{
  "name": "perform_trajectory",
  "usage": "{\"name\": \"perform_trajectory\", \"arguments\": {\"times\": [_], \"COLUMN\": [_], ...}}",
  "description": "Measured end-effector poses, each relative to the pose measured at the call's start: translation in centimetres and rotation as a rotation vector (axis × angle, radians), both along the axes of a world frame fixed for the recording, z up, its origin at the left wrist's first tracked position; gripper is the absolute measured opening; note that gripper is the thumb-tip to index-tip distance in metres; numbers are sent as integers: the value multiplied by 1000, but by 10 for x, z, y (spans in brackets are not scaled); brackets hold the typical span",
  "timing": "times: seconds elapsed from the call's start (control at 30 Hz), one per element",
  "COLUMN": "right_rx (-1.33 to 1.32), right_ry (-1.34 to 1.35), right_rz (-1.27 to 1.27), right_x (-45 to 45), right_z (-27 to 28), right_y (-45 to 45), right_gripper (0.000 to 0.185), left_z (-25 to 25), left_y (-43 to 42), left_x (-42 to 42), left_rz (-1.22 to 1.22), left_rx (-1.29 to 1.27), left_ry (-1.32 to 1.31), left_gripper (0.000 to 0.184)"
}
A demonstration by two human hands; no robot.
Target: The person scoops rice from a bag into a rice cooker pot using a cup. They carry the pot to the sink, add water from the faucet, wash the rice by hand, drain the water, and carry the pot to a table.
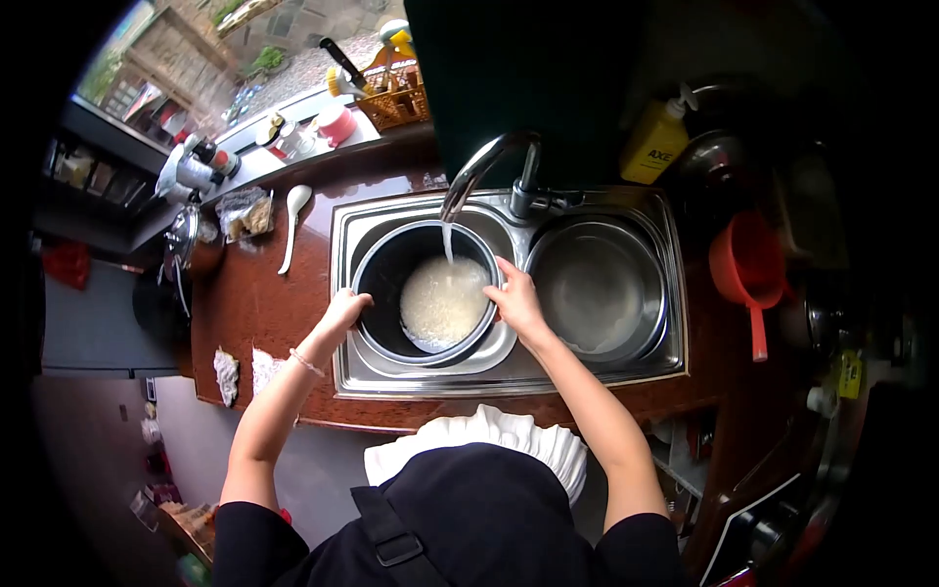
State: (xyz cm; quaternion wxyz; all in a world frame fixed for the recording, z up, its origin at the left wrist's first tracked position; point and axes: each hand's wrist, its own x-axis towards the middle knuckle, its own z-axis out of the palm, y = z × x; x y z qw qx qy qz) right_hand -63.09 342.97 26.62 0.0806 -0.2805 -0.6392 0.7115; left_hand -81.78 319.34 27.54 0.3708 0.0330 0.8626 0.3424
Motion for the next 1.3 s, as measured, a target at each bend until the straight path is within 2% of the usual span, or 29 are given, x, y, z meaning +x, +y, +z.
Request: {"name": "perform_trajectory", "arguments": {"times": [0.07, 0.13, 0.17, 0.27, 0.3, 0.4, 0.47, 0.53, 0.6, 0.63, 0.67, 0.73, 0.9, 0.93, 1.0, 1.07, 1.13, 1.17, 1.2, 1.23, 1.3], "right_rx": [29, 47, 128, -120, -77, 0, 206, 140, -61, 29, 73, -23, 198, 141, 520, 855, 554, 216, 415, 384, 391], "right_ry": [36, 92, -21, 61, 0, 2, 118, 35, 199, 110, -13, 19, 89, -37, 7, 52, 6, 129, -105, -75, -87], "right_rz": [-44, -76, -26, -89, -16, -56, -60, -8, -112, -44, 4, -4, -23, -14, -72, -493, -745, -536, -515, -469, -402], "right_x": [-2, 6, 14, 15, 16, 10, 13, 24, 20, 22, 21, 16, 11, 15, 9, -2, -27, -41, -51, -51, -34], "right_z": [-1, -12, 8, 12, 28, 18, -30, -3, -20, -23, 6, 8, -3, -1, -10, -18, -51, -52, -35, -28, -22], "right_y": [6, 15, 17, 6, 7, 11, 26, 29, 20, 22, 20, 17, 32, 37, 60, 95, 132, 129, 113, 112, 111], "right_gripper": [57, 57, 57, 56, 56, 55, 55, 54, 55, 56, 58, 58, 55, 53, 56, 58, 60, 64, 66, 63, 56], "left_z": [1, -3, 3, -4, -10, -13, -11, -12, -4, 4, -9, -4, -8, -14, -20, -32, -33, -31, -30, -35, -37], "left_y": [8, 10, 12, 5, 4, 10, 15, 13, 11, 11, 4, 8, 24, 25, 29, 27, 30, 32, 33, 32, 31], "left_x": [5, 15, 24, 16, 12, 17, 38, 49, 45, 44, 34, 27, 31, 30, 32, 32, 33, 35, 37, 36, 39], "left_rz": [24, -18, -10, -18, 39, 81, 49, 19, -6, 9, 20, 12, -17, 22, 78, 113, 150, 164, 174, 197, 207], "left_rx": [-26, 26, 66, 19, 90, 132, 5, 56, -15, 6, 46, -4, -11, 21, 62, 72, 86, 90, 92, 109, 104], "left_ry": [59, 55, 43, -29, -64, -34, 201, 140, 97, 100, 61, 78, 242, 168, 115, 68, 30, 11, -8, -35, -32], "left_gripper": [22, 29, 31, 26, 24, 24, 30, 30, 30, 29, 28, 28, 24, 22, 20, 18, 17, 17, 17, 24, 24]}}
